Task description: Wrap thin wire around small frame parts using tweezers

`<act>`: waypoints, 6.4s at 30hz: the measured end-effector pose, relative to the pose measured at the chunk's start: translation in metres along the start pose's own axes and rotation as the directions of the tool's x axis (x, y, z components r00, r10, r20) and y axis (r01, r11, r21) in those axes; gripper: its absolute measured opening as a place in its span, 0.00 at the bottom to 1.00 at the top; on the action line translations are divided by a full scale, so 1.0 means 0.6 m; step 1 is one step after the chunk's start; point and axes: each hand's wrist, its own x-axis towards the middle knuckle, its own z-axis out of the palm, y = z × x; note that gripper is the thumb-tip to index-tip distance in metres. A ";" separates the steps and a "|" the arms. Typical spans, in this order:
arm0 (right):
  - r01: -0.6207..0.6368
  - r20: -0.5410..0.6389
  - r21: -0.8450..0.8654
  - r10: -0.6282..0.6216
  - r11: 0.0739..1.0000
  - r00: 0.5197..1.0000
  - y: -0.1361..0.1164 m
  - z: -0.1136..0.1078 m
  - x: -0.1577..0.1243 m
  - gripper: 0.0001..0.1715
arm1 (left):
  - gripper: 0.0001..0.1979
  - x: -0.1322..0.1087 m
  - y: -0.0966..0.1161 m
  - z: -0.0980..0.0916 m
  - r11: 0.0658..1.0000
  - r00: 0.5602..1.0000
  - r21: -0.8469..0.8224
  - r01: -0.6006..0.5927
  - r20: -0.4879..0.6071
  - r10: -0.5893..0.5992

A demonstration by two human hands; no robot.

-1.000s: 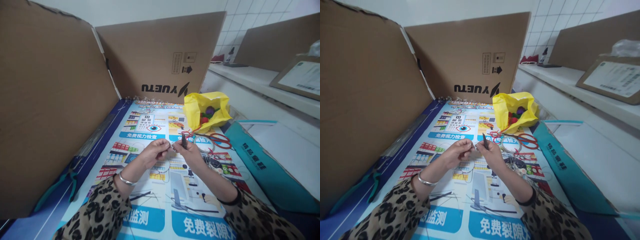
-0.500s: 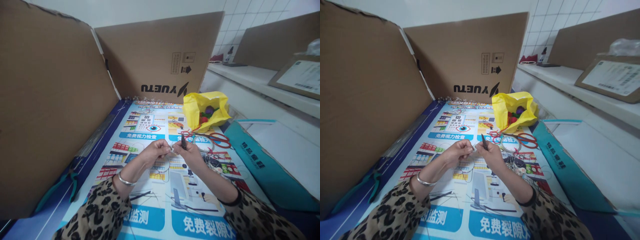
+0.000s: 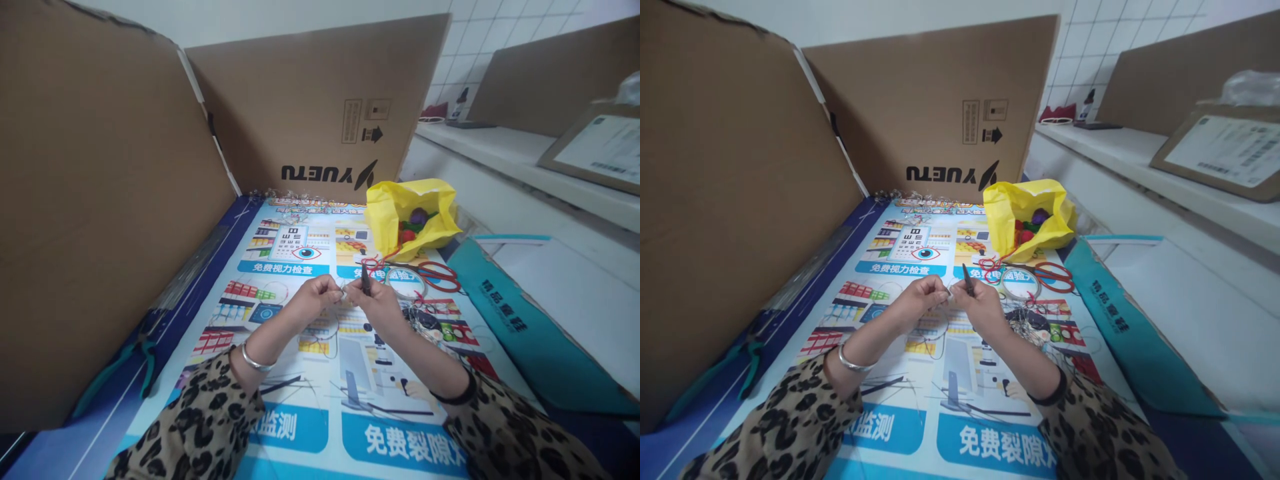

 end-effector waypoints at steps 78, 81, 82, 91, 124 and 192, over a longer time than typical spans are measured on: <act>0.456 0.456 -0.879 -0.531 -0.141 0.714 0.002 -0.035 0.008 0.08 | 0.11 0.006 -0.018 0.003 0.992 0.924 0.090 -0.086 -0.365 0.114; 0.456 0.453 -0.879 -0.533 -0.137 0.714 0.003 -0.035 0.009 0.08 | 0.11 0.006 -0.018 0.003 0.991 0.922 0.107 -0.079 -0.369 0.113; 0.456 0.453 -0.880 -0.534 -0.136 0.714 0.003 -0.035 0.009 0.08 | 0.11 0.006 -0.017 0.003 0.991 0.922 0.113 -0.075 -0.371 0.112; 0.452 0.431 -0.888 -0.509 -0.090 0.745 0.006 -0.029 0.009 0.07 | 0.10 0.005 -0.018 0.004 0.983 0.914 0.161 -0.086 -0.380 0.142; 0.233 0.419 -0.750 0.171 0.619 0.892 -0.044 -0.034 0.014 0.22 | 0.06 -0.027 0.017 0.006 0.840 0.866 0.420 -0.344 -0.204 0.457; 0.623 0.391 -0.659 -0.515 0.422 0.763 0.055 0.043 0.036 0.08 | 0.12 0.007 0.016 -0.082 0.160 0.980 0.984 -0.079 0.107 -0.170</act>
